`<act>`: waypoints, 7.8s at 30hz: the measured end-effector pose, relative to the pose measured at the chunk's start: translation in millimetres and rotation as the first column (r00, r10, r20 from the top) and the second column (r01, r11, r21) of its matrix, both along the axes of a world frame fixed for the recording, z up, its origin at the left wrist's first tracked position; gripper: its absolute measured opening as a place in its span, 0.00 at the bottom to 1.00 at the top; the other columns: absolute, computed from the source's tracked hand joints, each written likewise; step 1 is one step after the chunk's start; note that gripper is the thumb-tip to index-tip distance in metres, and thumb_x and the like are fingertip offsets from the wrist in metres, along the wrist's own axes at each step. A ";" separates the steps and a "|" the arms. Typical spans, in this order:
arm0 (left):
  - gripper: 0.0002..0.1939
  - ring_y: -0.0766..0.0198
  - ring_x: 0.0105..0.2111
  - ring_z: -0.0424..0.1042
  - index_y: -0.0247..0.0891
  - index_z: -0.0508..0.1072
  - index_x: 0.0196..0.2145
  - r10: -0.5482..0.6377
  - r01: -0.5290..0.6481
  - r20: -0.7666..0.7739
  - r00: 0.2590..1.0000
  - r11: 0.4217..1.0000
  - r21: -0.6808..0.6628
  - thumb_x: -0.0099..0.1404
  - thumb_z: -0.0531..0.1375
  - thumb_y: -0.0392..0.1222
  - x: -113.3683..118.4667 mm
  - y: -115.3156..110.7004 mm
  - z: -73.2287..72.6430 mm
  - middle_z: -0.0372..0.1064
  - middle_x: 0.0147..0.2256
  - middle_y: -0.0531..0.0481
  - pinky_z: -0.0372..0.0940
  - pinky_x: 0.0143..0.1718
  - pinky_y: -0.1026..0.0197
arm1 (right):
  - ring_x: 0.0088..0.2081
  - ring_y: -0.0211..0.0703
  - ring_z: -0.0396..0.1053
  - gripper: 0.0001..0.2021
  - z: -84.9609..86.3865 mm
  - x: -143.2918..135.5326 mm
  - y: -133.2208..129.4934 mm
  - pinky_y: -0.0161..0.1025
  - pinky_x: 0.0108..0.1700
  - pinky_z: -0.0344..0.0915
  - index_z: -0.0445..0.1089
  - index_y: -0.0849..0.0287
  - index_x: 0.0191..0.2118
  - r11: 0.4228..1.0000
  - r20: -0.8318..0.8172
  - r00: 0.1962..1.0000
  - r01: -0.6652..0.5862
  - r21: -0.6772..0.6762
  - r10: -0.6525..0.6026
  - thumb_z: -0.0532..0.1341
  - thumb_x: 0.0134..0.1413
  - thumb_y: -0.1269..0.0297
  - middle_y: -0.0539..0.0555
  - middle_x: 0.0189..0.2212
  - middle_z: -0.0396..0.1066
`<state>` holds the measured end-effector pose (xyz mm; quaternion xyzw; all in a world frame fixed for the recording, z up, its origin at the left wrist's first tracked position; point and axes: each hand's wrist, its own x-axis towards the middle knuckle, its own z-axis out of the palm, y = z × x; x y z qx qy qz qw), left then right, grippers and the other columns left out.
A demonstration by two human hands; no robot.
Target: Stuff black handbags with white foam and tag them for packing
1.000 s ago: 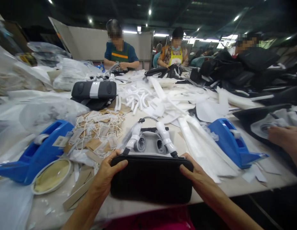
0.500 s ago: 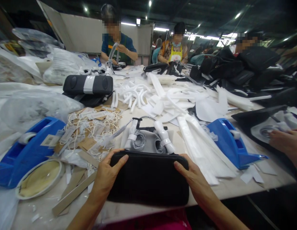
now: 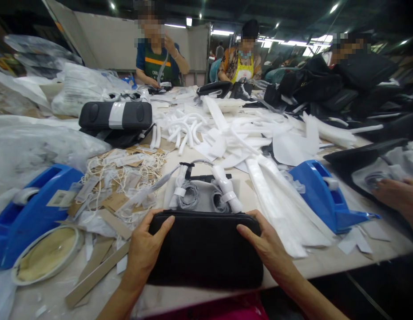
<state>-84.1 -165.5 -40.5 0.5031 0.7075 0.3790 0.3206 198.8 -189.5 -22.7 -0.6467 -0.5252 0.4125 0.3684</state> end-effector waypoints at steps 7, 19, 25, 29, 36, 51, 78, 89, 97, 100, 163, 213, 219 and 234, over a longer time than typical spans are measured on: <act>0.20 0.52 0.43 0.71 0.42 0.69 0.42 -0.042 0.042 -0.155 0.987 0.999 -0.003 0.60 0.58 0.58 4.5 0.2 -0.8 0.72 0.40 0.48 0.63 0.47 0.53 | 0.34 0.43 0.65 0.16 -8.3 3.4 10.3 0.38 0.37 0.61 0.63 0.56 0.40 0.988 -0.053 0.993 -0.109 -0.110 0.104 0.59 0.53 0.49 0.48 0.30 0.67; 0.33 0.56 0.61 0.55 0.34 0.55 0.63 -0.424 0.861 -0.840 0.338 0.500 0.094 0.60 0.46 0.24 42.1 -3.1 9.8 0.58 0.60 0.41 0.52 0.62 0.51 | 0.39 0.48 0.66 0.17 -6.9 -0.7 18.9 0.43 0.42 0.61 0.63 0.57 0.42 0.995 0.220 0.972 -0.092 0.033 0.083 0.58 0.53 0.49 0.53 0.35 0.67; 0.34 0.57 0.62 0.55 0.34 0.54 0.64 -0.391 0.841 -0.862 0.321 0.536 0.070 0.60 0.46 0.24 38.6 -5.6 4.8 0.57 0.62 0.42 0.51 0.62 0.52 | 0.32 0.47 0.67 0.21 6.4 -23.0 53.3 0.42 0.37 0.59 0.55 0.56 0.50 0.972 0.358 0.934 -0.077 0.222 -0.008 0.58 0.54 0.53 0.49 0.30 0.65; 0.31 0.55 0.63 0.54 0.33 0.52 0.64 -0.370 0.852 -0.873 0.318 0.516 0.092 0.63 0.46 0.25 37.9 -2.8 -0.7 0.54 0.63 0.39 0.53 0.61 0.52 | 0.27 0.46 0.65 0.15 5.6 -27.4 72.2 0.40 0.32 0.59 0.56 0.57 0.46 0.991 0.295 0.953 -0.095 0.091 0.065 0.55 0.57 0.55 0.47 0.23 0.63; 0.25 0.52 0.59 0.62 0.33 0.57 0.61 -0.357 0.838 -0.860 0.365 0.528 0.137 0.67 0.52 0.32 39.3 1.6 -9.2 0.63 0.58 0.36 0.58 0.59 0.49 | 0.50 0.57 0.60 0.17 2.8 -51.4 39.0 0.52 0.51 0.58 0.60 0.59 0.53 0.737 0.635 0.747 -0.314 0.599 -0.199 0.53 0.57 0.71 0.63 0.49 0.64; 0.33 0.46 0.51 0.67 0.26 0.70 0.51 -0.669 0.814 -0.732 0.132 0.494 -0.305 0.48 0.70 0.41 73.1 43.2 38.1 0.69 0.50 0.31 0.60 0.55 0.51 | 0.42 0.50 0.66 0.21 -12.2 -58.8 35.4 0.46 0.44 0.66 0.62 0.58 0.50 0.604 0.638 0.770 -0.512 0.611 0.007 0.49 0.50 0.79 0.58 0.40 0.67; 0.20 0.50 0.49 0.65 0.31 0.67 0.45 -0.848 0.828 -0.494 0.191 0.410 -0.384 0.54 0.63 0.34 65.6 41.7 74.3 0.67 0.46 0.38 0.60 0.53 0.53 | 0.32 0.39 0.70 0.27 99.6 91.8 170.1 0.36 0.37 0.68 0.57 0.57 0.61 0.883 0.508 0.861 -0.231 0.409 -0.010 0.53 0.54 0.71 0.53 0.37 0.68; 0.18 0.52 0.44 0.65 0.35 0.64 0.43 -0.859 0.826 -0.457 0.232 0.422 -0.373 0.54 0.61 0.38 66.2 47.0 64.7 0.63 0.42 0.43 0.62 0.46 0.55 | 0.37 0.49 0.65 0.08 113.4 117.6 17.8 0.41 0.37 0.53 0.69 0.56 0.38 0.961 0.990 0.100 -0.249 0.119 -0.097 0.57 0.60 0.58 0.58 0.35 0.68; 0.21 0.50 0.50 0.63 0.34 0.63 0.48 -0.866 0.824 -0.434 0.248 0.424 -0.376 0.56 0.60 0.39 65.9 39.6 73.8 0.63 0.48 0.40 0.57 0.54 0.53 | 0.16 0.31 0.49 0.10 76.4 115.3 17.5 0.31 0.19 0.46 0.58 0.55 0.37 0.934 0.369 0.871 -0.234 -0.269 0.324 0.49 0.62 0.54 0.44 0.19 0.55; 0.21 0.50 0.50 0.63 0.35 0.64 0.47 -0.862 0.819 -0.436 0.260 0.436 -0.374 0.56 0.60 0.39 65.5 38.4 73.6 0.63 0.48 0.40 0.57 0.54 0.53 | 0.12 0.28 0.42 0.13 57.1 109.8 14.3 0.29 0.14 0.40 0.57 0.55 0.35 0.913 0.095 0.965 -0.196 -0.358 0.245 0.49 0.61 0.50 0.41 0.17 0.51; 0.18 0.52 0.44 0.70 0.40 0.63 0.42 -0.844 0.818 -0.488 0.222 0.434 -0.377 0.54 0.62 0.39 67.8 32.4 88.3 0.70 0.43 0.47 0.63 0.41 0.59 | 0.37 0.42 0.70 0.13 8.8 55.8 39.1 0.40 0.46 0.63 0.75 0.64 0.34 0.925 -0.344 0.876 -0.376 -0.045 0.339 0.68 0.40 0.62 0.54 0.33 0.75; 0.12 0.56 0.32 0.73 0.36 0.66 0.39 -0.410 0.742 -0.876 0.255 0.664 -0.094 0.71 0.47 0.44 71.5 57.1 13.7 0.70 0.32 0.46 0.67 0.31 0.57 | 0.47 0.55 0.63 0.09 9.7 -27.2 43.6 0.53 0.50 0.59 0.68 0.60 0.43 0.823 0.635 0.761 -0.273 0.499 -0.132 0.58 0.56 0.68 0.60 0.44 0.68; 0.19 0.54 0.52 0.65 0.32 0.63 0.51 -0.279 0.821 -0.869 0.410 0.527 0.219 0.63 0.46 0.28 62.2 38.9 4.0 0.66 0.49 0.37 0.63 0.53 0.51 | 0.43 0.49 0.65 0.16 -19.5 -76.2 31.1 0.44 0.46 0.66 0.69 0.66 0.45 0.594 0.691 0.708 -0.497 0.633 -0.144 0.49 0.56 0.81 0.61 0.40 0.69; 0.18 0.55 0.44 0.73 0.37 0.72 0.42 -0.321 0.370 -0.762 0.562 0.922 -0.116 0.64 0.46 0.29 116.7 158.5 28.7 0.74 0.41 0.40 0.65 0.44 0.55 | 0.47 0.53 0.64 0.21 -28.0 -70.4 38.6 0.48 0.50 0.66 0.69 0.68 0.50 0.653 0.685 0.729 -0.520 0.551 0.002 0.53 0.50 0.84 0.62 0.46 0.68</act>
